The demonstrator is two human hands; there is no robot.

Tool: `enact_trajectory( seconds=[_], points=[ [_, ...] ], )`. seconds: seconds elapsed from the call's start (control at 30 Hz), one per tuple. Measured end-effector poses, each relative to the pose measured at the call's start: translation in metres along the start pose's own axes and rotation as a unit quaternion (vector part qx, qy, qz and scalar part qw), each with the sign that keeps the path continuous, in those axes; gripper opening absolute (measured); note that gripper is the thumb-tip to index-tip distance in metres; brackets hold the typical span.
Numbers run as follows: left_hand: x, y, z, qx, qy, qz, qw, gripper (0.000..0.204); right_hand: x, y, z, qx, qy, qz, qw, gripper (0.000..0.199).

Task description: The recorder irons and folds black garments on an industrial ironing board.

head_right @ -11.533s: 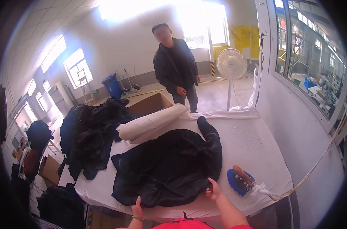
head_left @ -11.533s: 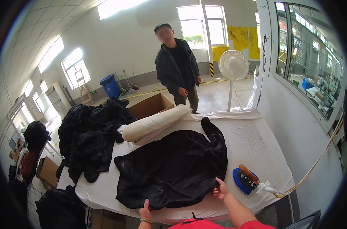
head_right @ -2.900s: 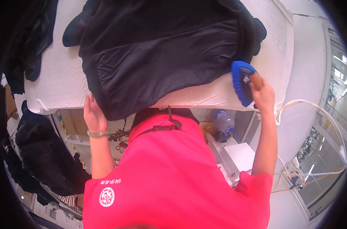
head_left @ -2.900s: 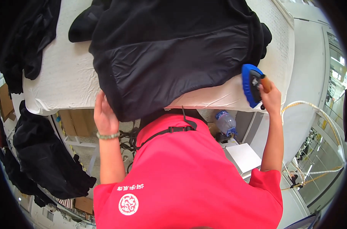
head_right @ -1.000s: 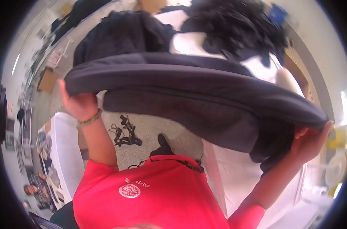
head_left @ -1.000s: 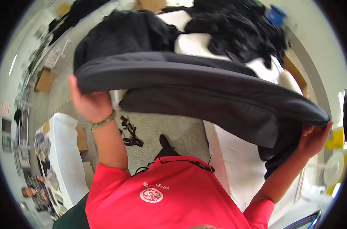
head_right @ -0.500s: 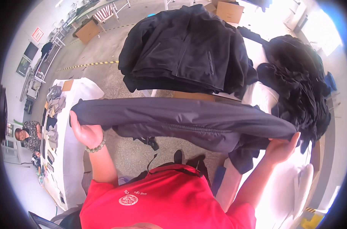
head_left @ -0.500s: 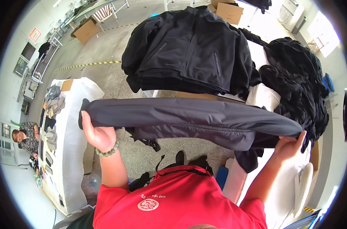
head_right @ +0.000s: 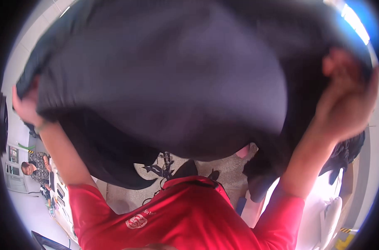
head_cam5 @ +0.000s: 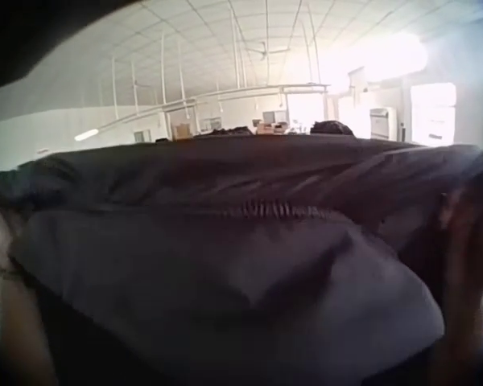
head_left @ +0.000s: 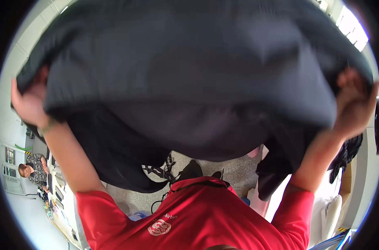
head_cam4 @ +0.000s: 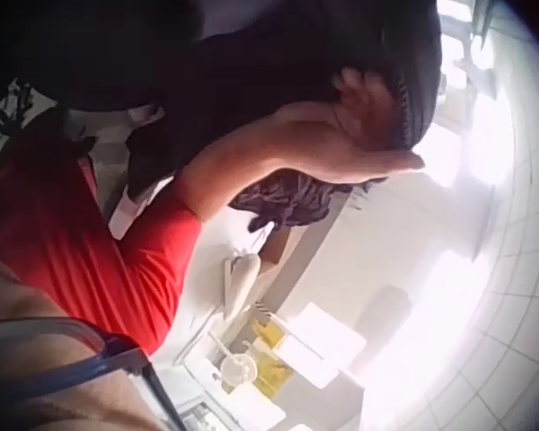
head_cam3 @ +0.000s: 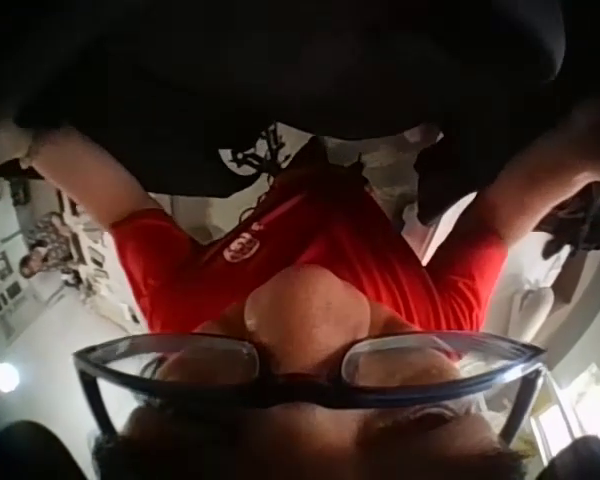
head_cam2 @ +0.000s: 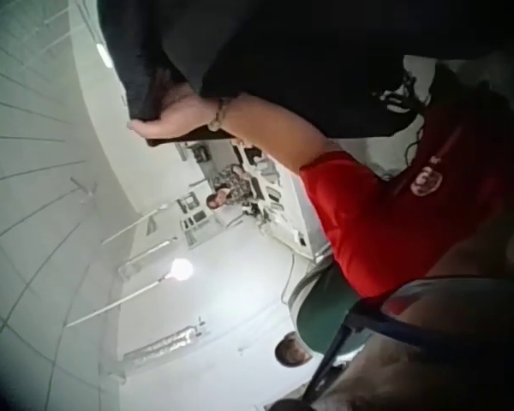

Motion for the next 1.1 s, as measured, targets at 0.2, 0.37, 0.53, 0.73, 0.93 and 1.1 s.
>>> enact_trajectory(
  seconds=[0.2, 0.37, 0.53, 0.73, 0.93, 1.1],
  points=[
    [0.163, -0.131, -0.138, 0.575, -0.366, 0.001, 0.732, 0.049, 0.108, -0.039, 0.174, -0.237, -0.029, 0.061, 0.969, 0.058],
    [0.249, -0.214, -0.420, 0.105, 0.240, -0.101, 0.960, 0.063, 0.110, 0.007, 0.381, -0.250, -0.202, 0.101, 0.941, 0.049],
    [0.217, -0.214, -0.649, 0.194, 0.468, -0.198, 0.839, 0.072, 0.017, 0.110, 0.466, -0.383, -0.251, 0.004, 0.889, 0.049],
    [0.051, -0.287, -0.650, 0.414, 0.121, -0.473, 0.768, 0.072, -0.212, 0.116, 0.271, -0.649, -0.193, 0.013, 0.736, 0.027],
    [-0.009, -0.335, -0.736, 0.396, 0.431, -0.416, 0.696, 0.062, -0.284, 0.047, 0.261, -0.687, -0.225, -0.086, 0.686, 0.041],
    [0.006, -0.357, -0.762, 0.461, 0.288, -0.501, 0.674, 0.062, -0.291, 0.100, 0.293, -0.787, -0.244, -0.072, 0.561, 0.050]
  ],
)
Point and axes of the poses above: each hand's wrist, its own x-axis towards the middle knuckle, its own y-axis out of the back of the hand, z = x × y, the point moved 4 cm from there along x, towards the middle knuckle, and after that the axes turned 14 degrees about y, right-handed, at the moved point
